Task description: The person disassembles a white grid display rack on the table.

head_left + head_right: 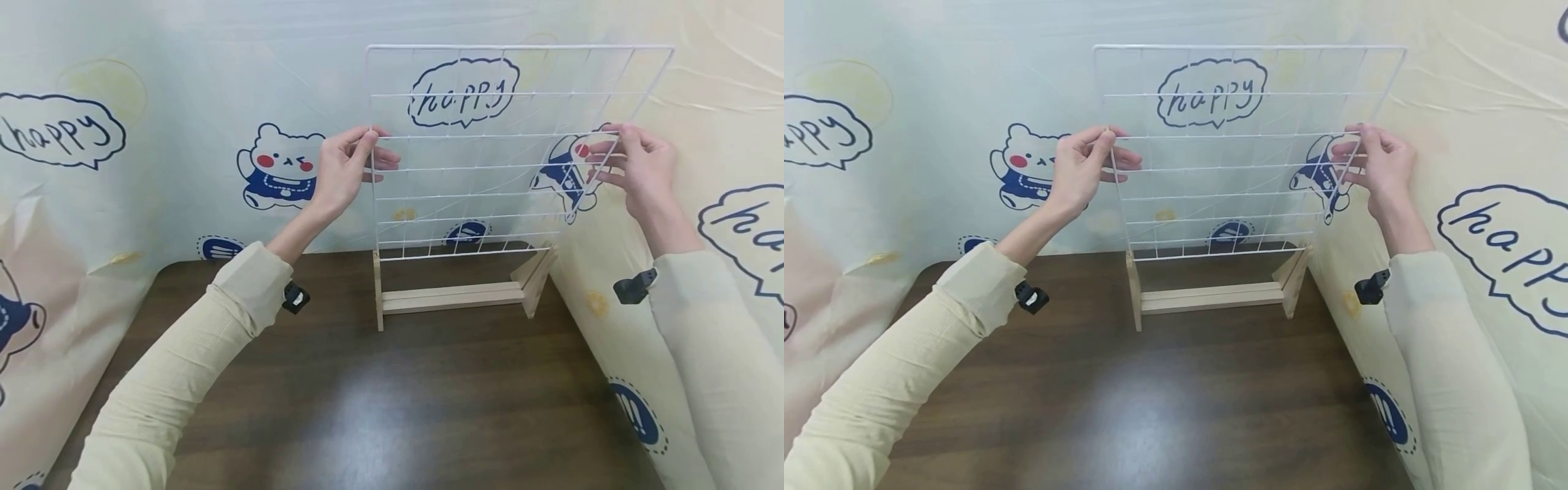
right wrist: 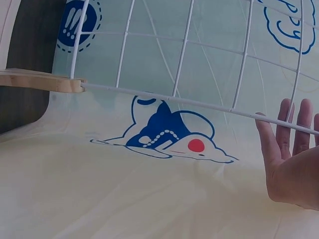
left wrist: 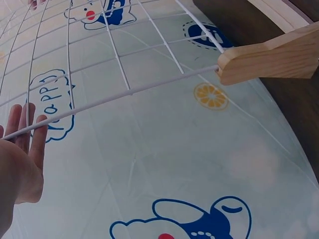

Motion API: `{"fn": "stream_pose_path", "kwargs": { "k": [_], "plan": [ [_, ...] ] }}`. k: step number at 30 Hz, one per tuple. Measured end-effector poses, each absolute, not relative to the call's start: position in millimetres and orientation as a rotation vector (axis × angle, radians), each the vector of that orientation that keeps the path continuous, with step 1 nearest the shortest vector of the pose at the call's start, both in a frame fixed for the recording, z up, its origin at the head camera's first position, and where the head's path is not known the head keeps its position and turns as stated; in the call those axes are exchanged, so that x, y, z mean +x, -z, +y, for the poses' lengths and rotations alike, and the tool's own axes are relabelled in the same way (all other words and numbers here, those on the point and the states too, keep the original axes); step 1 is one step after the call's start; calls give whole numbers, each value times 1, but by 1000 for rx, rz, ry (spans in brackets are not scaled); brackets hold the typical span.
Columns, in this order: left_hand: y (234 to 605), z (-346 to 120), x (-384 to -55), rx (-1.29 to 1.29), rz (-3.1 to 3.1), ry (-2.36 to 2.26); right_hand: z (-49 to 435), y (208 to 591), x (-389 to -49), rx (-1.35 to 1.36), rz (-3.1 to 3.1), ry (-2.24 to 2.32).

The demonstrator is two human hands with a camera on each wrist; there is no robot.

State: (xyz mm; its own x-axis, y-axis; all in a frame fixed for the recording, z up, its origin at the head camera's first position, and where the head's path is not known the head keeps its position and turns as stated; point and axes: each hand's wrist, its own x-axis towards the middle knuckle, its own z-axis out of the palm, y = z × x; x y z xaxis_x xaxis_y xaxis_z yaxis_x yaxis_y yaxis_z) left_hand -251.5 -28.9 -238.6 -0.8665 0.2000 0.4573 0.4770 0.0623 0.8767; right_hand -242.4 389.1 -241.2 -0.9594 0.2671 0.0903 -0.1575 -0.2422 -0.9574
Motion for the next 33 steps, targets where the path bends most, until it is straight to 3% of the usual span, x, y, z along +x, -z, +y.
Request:
{"fn": "stream_pose_path", "kwargs": {
  "k": [33],
  "plan": [
    [219,-32,-246,-725,-2114,1896,386,229,-238,-98,-1682,-2297]
  ]
}}
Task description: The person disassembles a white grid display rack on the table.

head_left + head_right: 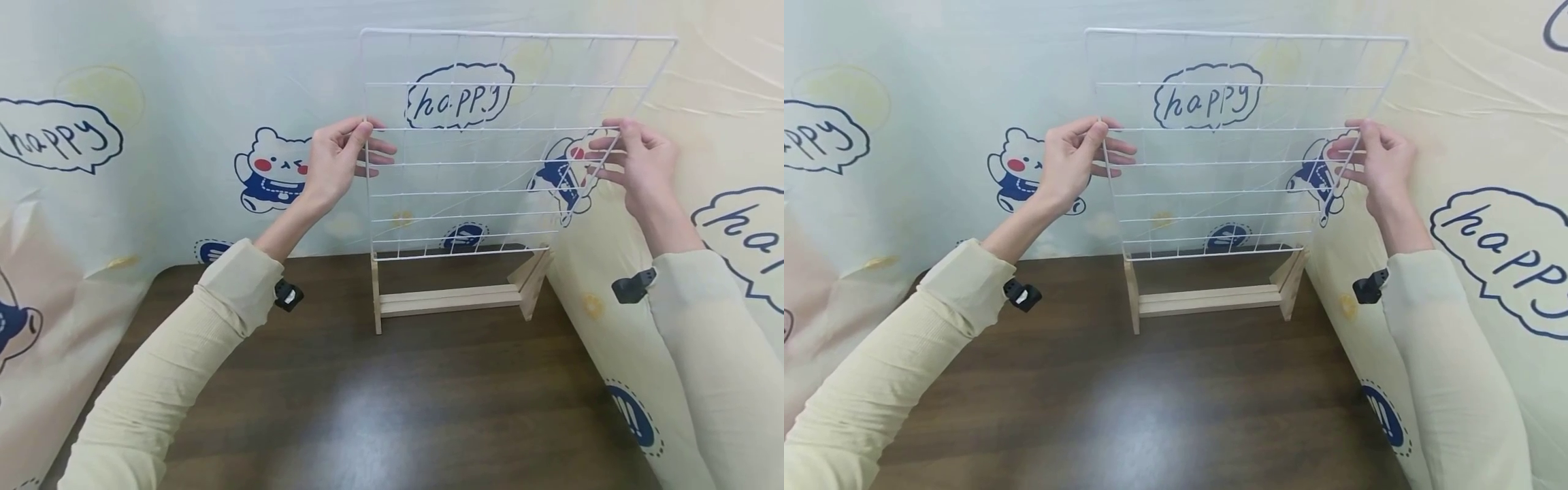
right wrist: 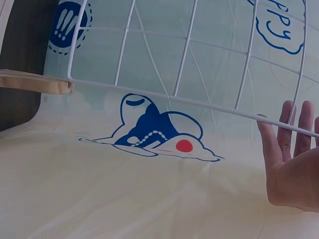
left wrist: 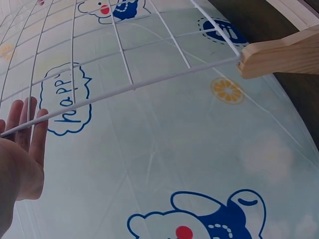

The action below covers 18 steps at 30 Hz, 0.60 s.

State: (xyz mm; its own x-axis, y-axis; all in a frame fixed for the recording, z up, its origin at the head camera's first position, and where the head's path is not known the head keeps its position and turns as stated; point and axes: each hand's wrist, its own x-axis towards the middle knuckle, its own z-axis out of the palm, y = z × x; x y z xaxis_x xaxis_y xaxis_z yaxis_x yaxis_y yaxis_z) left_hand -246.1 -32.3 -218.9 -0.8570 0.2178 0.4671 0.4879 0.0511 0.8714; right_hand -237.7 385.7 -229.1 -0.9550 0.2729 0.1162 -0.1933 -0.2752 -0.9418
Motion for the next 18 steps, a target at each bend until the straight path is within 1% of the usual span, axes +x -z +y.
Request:
{"fn": "stream_pose_path", "kwargs": {
  "k": [8,18],
  "plan": [
    [219,-32,-247,-696,-2107,1898,383,229,-233,-96,-1733,-2258],
    [235,-36,-271,-649,-2068,1898,376,235,-233,-15,-1784,-2207]
  ]
}}
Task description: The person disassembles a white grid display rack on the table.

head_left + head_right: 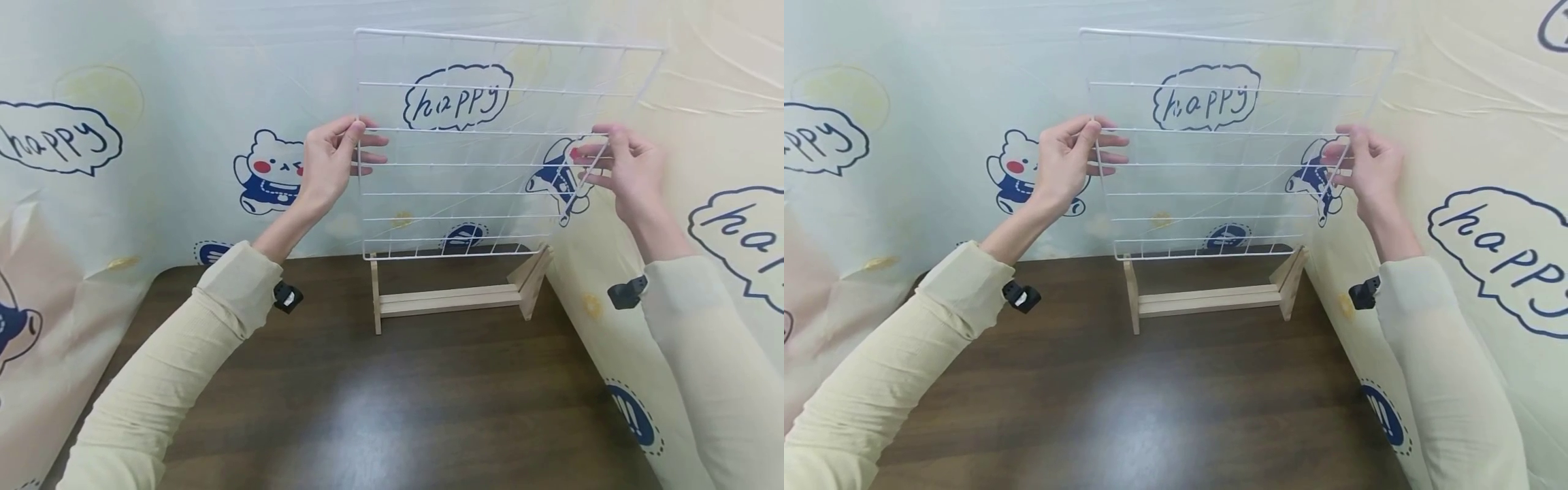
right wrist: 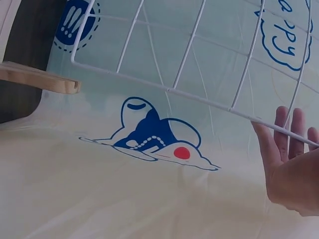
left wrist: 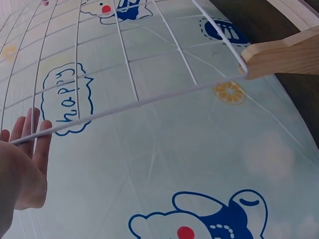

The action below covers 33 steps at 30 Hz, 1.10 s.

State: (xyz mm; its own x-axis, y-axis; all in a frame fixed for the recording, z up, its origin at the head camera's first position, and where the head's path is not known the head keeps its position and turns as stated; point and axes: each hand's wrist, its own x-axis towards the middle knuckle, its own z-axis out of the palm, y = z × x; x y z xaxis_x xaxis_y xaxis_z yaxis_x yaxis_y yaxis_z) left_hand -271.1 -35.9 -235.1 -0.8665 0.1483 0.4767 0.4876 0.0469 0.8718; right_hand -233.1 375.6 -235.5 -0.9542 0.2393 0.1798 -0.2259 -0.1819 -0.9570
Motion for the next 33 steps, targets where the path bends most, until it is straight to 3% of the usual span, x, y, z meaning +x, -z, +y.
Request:
{"fn": "stream_pose_path", "kwargs": {
  "k": [13,33],
  "plan": [
    [230,-53,-259,-589,-2065,1881,361,240,-230,183,-1885,-2129],
    [248,-76,-265,-385,-2285,1317,333,255,-227,217,-1846,-2149]
  ]
}}
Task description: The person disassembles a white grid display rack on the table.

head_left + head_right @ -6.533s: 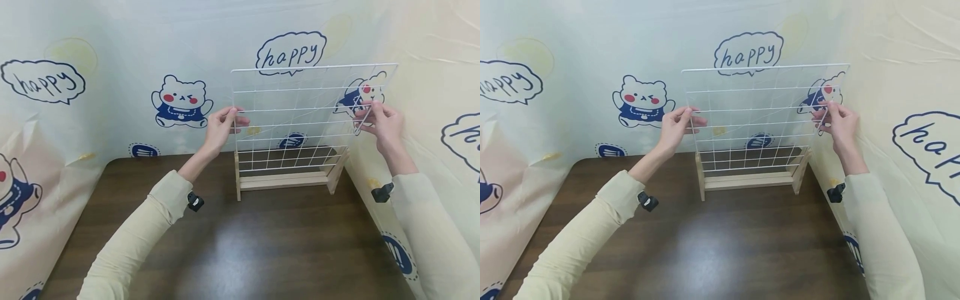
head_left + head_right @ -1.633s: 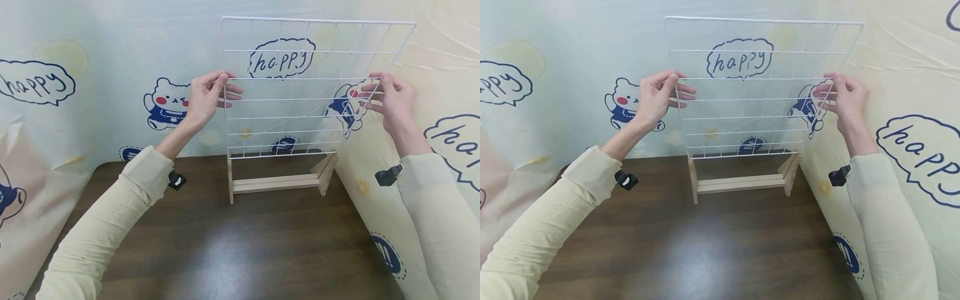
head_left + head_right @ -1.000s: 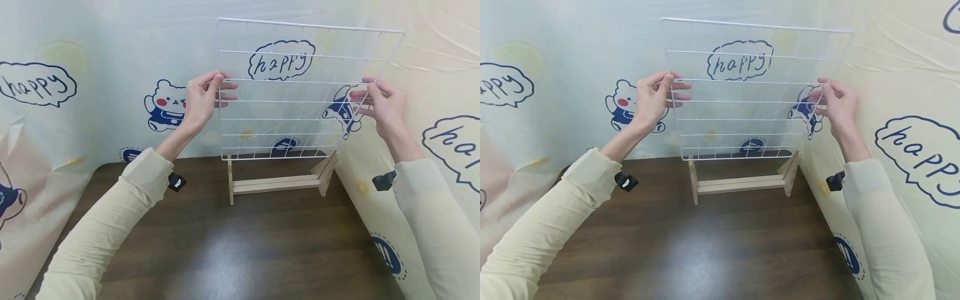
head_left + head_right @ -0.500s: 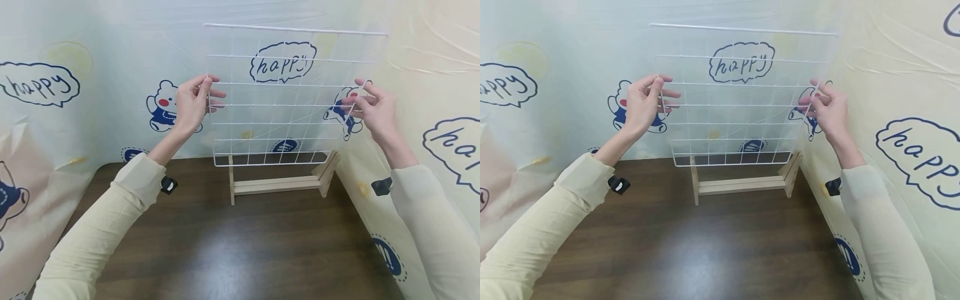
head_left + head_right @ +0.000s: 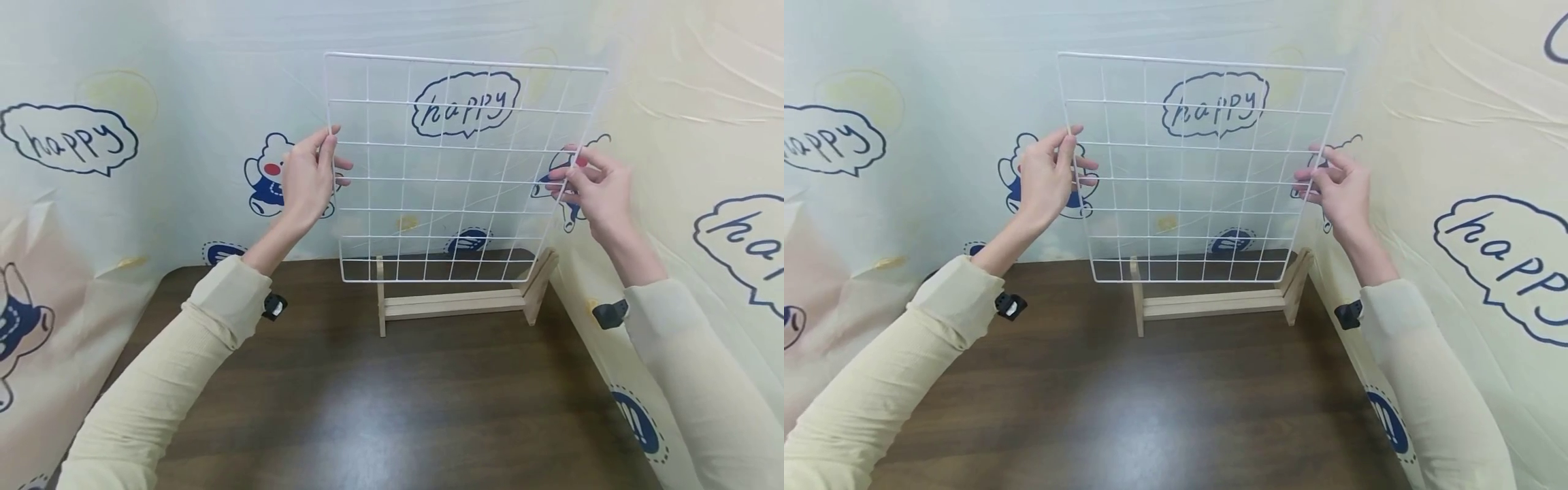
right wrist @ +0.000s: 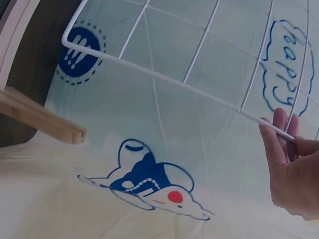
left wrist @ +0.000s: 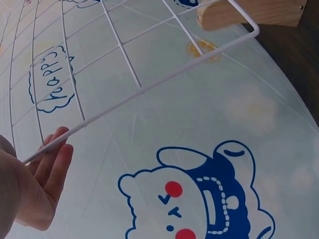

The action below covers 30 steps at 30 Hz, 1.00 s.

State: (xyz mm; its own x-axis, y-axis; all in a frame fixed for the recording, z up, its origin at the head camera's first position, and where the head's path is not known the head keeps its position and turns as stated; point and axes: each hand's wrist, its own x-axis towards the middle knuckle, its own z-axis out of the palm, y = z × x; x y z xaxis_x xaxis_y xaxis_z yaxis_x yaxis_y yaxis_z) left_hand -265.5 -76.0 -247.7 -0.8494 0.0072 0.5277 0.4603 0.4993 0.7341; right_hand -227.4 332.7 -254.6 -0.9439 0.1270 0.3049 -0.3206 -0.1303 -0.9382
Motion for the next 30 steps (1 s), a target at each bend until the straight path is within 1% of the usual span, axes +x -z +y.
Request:
{"fn": "stream_pose_path", "kwargs": {
  "k": [4,13,24,30],
  "plan": [
    [246,-80,-266,-396,-2351,1298,330,255,-227,225,-1823,-2163],
    [245,-91,-265,-523,-2388,1601,333,264,-226,181,-1753,-2295],
    [261,-100,-267,-503,-2182,2048,332,276,-227,170,-1777,-2309],
    [265,-103,-267,-449,-2125,2129,332,277,-228,177,-1793,-2332]
  ]
}}
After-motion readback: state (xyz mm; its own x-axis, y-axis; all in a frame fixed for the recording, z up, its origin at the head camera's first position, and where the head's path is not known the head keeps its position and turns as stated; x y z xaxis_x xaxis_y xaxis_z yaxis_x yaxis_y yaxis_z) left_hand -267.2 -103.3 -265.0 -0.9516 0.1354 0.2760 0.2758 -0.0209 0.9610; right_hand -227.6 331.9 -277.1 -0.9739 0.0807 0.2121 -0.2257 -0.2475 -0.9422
